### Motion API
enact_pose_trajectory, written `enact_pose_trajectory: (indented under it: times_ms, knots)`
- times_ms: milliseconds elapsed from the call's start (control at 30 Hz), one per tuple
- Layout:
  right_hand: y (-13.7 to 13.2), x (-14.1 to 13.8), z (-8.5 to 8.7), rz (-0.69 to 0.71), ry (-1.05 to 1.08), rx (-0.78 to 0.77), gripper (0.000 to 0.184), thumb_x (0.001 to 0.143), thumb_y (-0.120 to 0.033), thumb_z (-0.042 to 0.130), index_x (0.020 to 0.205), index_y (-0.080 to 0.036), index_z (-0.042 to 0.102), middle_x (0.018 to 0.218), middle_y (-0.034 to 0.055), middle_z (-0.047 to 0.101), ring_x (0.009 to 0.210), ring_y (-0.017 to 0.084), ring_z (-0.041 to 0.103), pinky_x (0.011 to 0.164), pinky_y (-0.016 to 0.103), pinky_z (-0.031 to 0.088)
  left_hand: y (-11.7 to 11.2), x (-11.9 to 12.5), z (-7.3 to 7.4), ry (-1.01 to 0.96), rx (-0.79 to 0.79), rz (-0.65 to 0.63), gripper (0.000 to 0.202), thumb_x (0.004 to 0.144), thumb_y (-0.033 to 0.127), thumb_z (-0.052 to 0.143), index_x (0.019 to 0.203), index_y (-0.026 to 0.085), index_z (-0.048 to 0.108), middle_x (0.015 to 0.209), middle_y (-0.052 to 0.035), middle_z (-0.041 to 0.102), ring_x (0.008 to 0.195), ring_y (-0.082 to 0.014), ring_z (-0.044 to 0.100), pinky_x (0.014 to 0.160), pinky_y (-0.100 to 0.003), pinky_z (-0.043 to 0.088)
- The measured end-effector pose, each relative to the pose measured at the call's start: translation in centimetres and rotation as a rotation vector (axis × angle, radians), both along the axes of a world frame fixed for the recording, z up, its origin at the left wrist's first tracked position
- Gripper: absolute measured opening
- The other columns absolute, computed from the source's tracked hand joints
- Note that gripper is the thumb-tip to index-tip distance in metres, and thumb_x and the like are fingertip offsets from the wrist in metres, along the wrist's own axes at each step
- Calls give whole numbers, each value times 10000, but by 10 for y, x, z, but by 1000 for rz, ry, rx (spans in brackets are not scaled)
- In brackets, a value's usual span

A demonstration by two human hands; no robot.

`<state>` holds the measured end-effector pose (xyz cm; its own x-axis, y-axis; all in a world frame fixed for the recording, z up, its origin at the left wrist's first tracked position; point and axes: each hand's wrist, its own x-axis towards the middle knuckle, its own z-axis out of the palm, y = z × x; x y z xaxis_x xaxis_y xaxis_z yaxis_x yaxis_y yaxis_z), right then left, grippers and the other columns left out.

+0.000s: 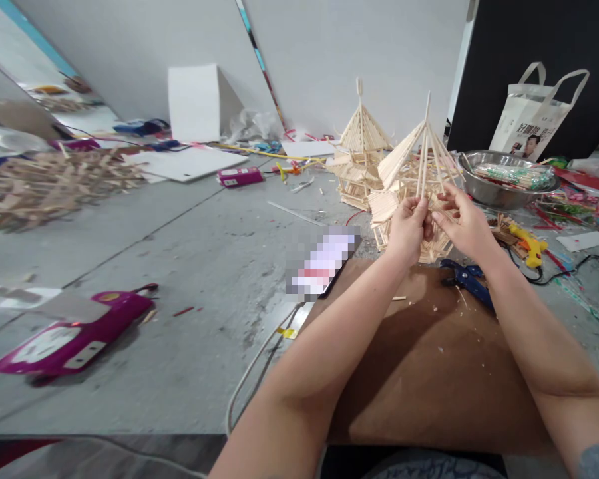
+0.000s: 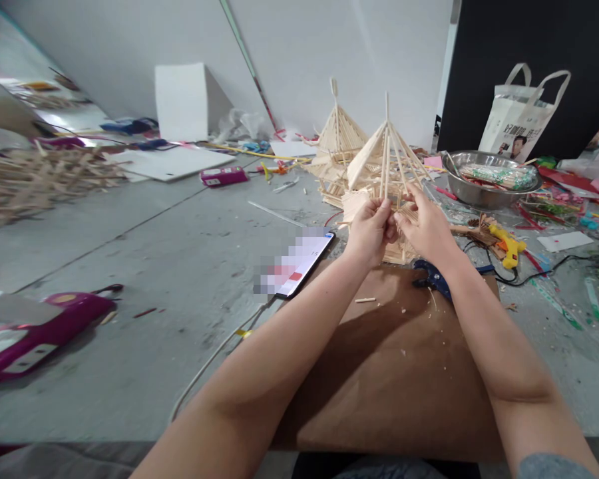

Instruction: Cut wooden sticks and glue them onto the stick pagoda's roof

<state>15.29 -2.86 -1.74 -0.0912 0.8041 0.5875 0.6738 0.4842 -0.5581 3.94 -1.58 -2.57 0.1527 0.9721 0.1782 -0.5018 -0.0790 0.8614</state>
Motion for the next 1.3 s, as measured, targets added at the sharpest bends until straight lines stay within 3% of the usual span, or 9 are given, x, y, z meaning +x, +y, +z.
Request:
enact_pose_trajectory:
  times_ms: [467, 1300]
  knots:
    - [1, -1, -1, 13, 5, 6, 560, 744, -247, 540, 1283, -223, 393, 1156, 92, 582, 946, 211, 577, 815, 436, 476, -1, -2, 6, -32, -35, 0, 66, 866, 204, 419, 802, 187, 420, 480, 101, 400, 324, -22, 337, 363, -142, 255]
    - [-1, -1, 0, 20, 27, -19, 575, 742, -249, 543, 1296, -225, 390, 1104, 86, 601, 909, 204, 579, 805, 427, 477, -2, 1, 3, -131, -61, -35, 107, 863, 143, 386, 806, 179, 468, 495, 86, 368, 359, -32, 333, 396, -157, 264]
